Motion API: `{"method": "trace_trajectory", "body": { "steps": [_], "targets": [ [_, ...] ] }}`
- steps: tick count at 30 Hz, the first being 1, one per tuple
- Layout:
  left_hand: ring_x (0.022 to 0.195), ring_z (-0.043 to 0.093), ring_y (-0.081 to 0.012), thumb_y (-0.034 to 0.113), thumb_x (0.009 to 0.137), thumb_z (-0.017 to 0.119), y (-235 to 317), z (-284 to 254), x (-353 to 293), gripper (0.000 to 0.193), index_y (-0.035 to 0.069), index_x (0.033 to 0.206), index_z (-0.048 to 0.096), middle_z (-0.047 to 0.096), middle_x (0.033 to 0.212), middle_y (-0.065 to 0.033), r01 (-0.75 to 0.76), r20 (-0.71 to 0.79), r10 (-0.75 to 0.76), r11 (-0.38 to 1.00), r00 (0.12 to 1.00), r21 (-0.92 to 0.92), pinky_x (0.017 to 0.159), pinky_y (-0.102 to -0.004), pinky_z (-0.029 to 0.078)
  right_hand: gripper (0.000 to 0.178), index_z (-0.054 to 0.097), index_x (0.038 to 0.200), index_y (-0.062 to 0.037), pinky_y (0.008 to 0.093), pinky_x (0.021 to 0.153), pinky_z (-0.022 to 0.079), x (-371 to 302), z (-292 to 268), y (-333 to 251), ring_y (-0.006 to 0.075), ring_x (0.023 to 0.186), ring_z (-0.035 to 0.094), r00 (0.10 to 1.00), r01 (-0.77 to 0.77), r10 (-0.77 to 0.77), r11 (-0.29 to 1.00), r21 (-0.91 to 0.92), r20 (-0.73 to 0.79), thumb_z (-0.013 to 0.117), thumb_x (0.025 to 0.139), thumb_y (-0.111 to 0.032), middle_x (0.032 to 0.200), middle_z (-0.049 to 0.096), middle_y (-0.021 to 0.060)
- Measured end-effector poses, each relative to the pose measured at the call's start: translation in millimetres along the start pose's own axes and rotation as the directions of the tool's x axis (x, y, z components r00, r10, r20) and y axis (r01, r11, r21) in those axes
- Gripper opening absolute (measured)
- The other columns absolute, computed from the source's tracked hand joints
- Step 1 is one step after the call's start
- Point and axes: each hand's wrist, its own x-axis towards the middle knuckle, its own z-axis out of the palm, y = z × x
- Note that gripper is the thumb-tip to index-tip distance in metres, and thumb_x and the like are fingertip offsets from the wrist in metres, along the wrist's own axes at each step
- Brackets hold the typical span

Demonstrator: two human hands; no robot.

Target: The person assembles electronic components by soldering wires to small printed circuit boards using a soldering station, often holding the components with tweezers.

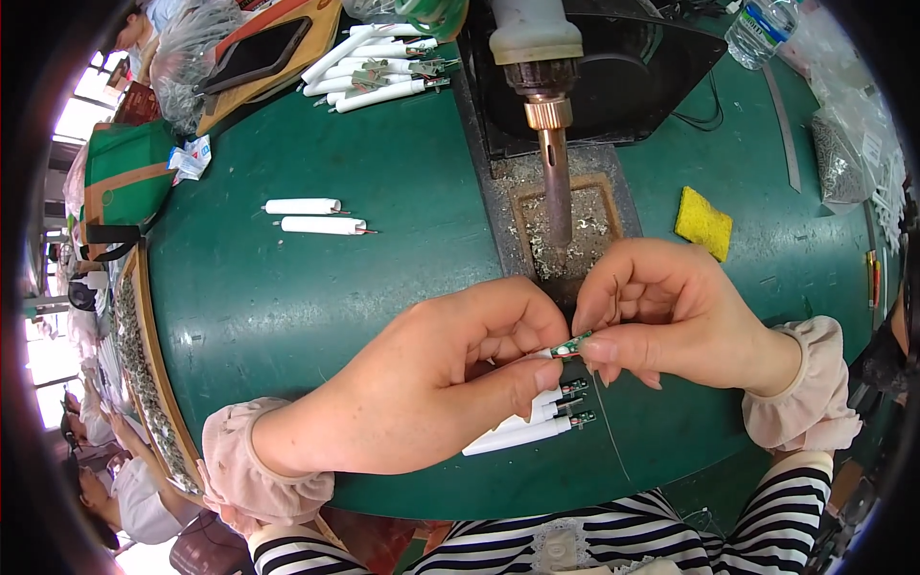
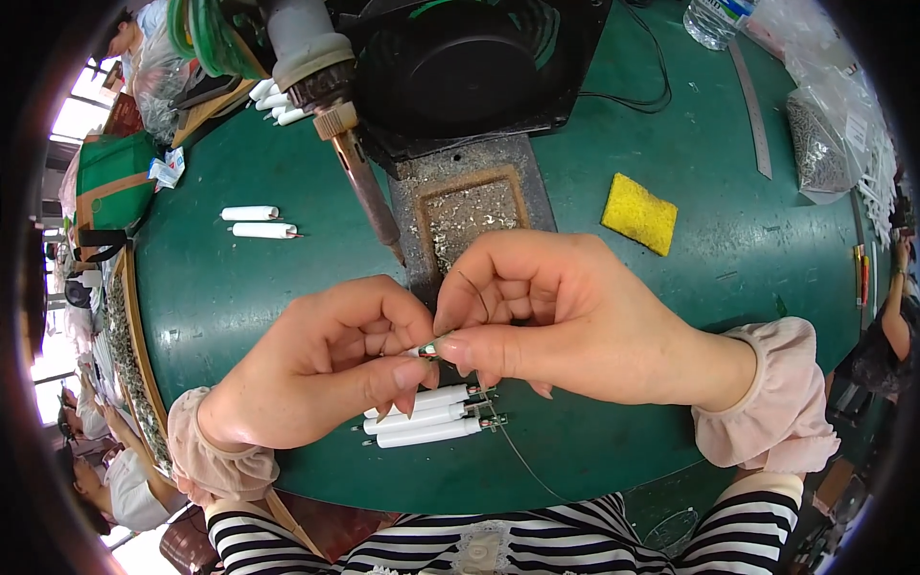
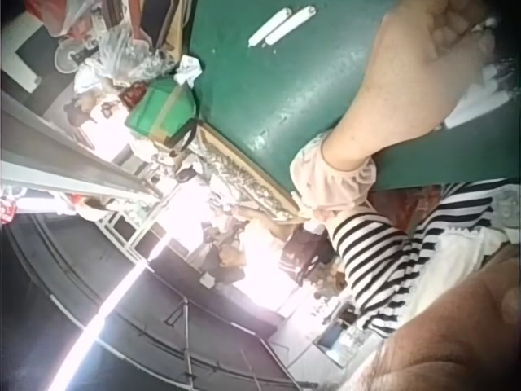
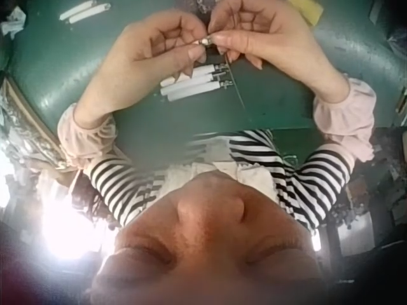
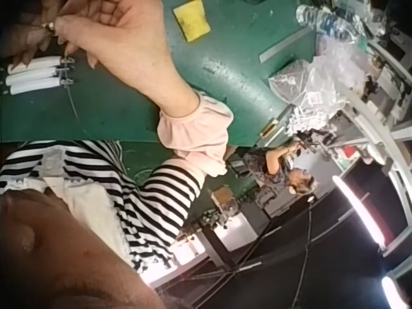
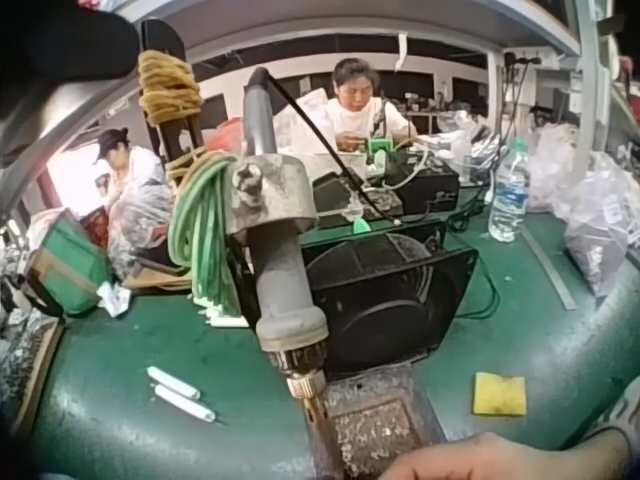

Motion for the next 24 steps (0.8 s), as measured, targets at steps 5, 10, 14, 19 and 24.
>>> {"method": "trace_trajectory", "body": {
  "steps": [5, 10, 14, 19, 24],
  "targets": [
    [0.076, 0.054, -0.0078, -0.001, 0.084, 0.052, -0.8, 0.2, -0.5, 0.017, -0.004, 0.101, 0.048, 0.057, 0.087, -0.0069, -0.008, -0.02, 0.009, 0.999, 1.0, 0.053, 0.064, -0.0198, 0.046, 0.012, 0.053, 0.089, -0.0011, 0.0159, 0.044, 0.039, -0.4, -1.0, 1.6, 0.0056, 0.062, 0.055, 0.999, 0.043, -0.043, 0.998, 0.035, 0.012, 0.06, 0.081, -0.005, 0.077, 0.059, 0.003],
    [0.078, 0.055, -0.008, 0.0, 0.084, 0.053, -0.3, 2.0, -2.1, 0.017, -0.005, 0.1, 0.049, 0.058, 0.087, -0.0074, -0.016, -0.042, 0.02, 0.994, 0.999, 0.106, 0.064, -0.02, 0.046, 0.012, 0.053, 0.088, -0.0009, 0.016, 0.051, 0.041, -0.5, 0.2, 2.2, 0.0048, 0.065, 0.055, 0.999, 0.053, -0.053, 0.996, 0.07, 0.0, 0.061, 0.079, -0.002, 0.077, 0.058, 0.0023],
    [0.077, 0.055, -0.0082, 0.001, 0.084, 0.054, -0.6, 1.7, -0.1, 0.015, -0.005, 0.098, 0.05, 0.058, 0.085, -0.0073, -0.003, -0.045, 0.005, 0.998, 0.999, 0.058, 0.062, -0.0195, 0.046, 0.012, 0.054, 0.087, -0.0014, 0.0155, 0.056, 0.041, -1.9, 3.2, 1.9, 0.0031, 0.069, 0.053, 0.998, 0.054, -0.052, 0.998, 0.037, -0.042, 0.061, 0.078, 0.0, 0.077, 0.057, 0.0004],
    [0.076, 0.057, -0.0091, 0.001, 0.084, 0.054, -1.5, 2.9, 0.2, 0.012, -0.005, 0.095, 0.052, 0.059, 0.083, -0.0075, -0.02, -0.077, 0.025, 0.998, 0.997, 0.064, 0.06, -0.0193, 0.046, 0.011, 0.054, 0.086, -0.0021, 0.015, 0.057, 0.04, -2.1, 4.1, 1.5, 0.0023, 0.069, 0.051, 0.998, 0.047, -0.047, 0.999, 0.001, -0.052, 0.061, 0.078, 0.0, 0.076, 0.056, -0.0011],
    [0.074, 0.057, -0.0092, 0.002, 0.084, 0.054, -5.3, 4.3, -0.1, 0.013, -0.004, 0.095, 0.052, 0.059, 0.082, -0.008, -0.021, -0.09, 0.023, 0.999, 0.996, 0.026, 0.059, -0.0193, 0.046, 0.011, 0.054, 0.086, -0.0023, 0.015, 0.057, 0.04, -2.2, 3.9, 2.7, 0.002, 0.07, 0.051, 0.998, 0.044, -0.043, 0.999, 0.013, -0.056, 0.061, 0.078, 0.0, 0.077, 0.055, -0.0014]
  ]
}}
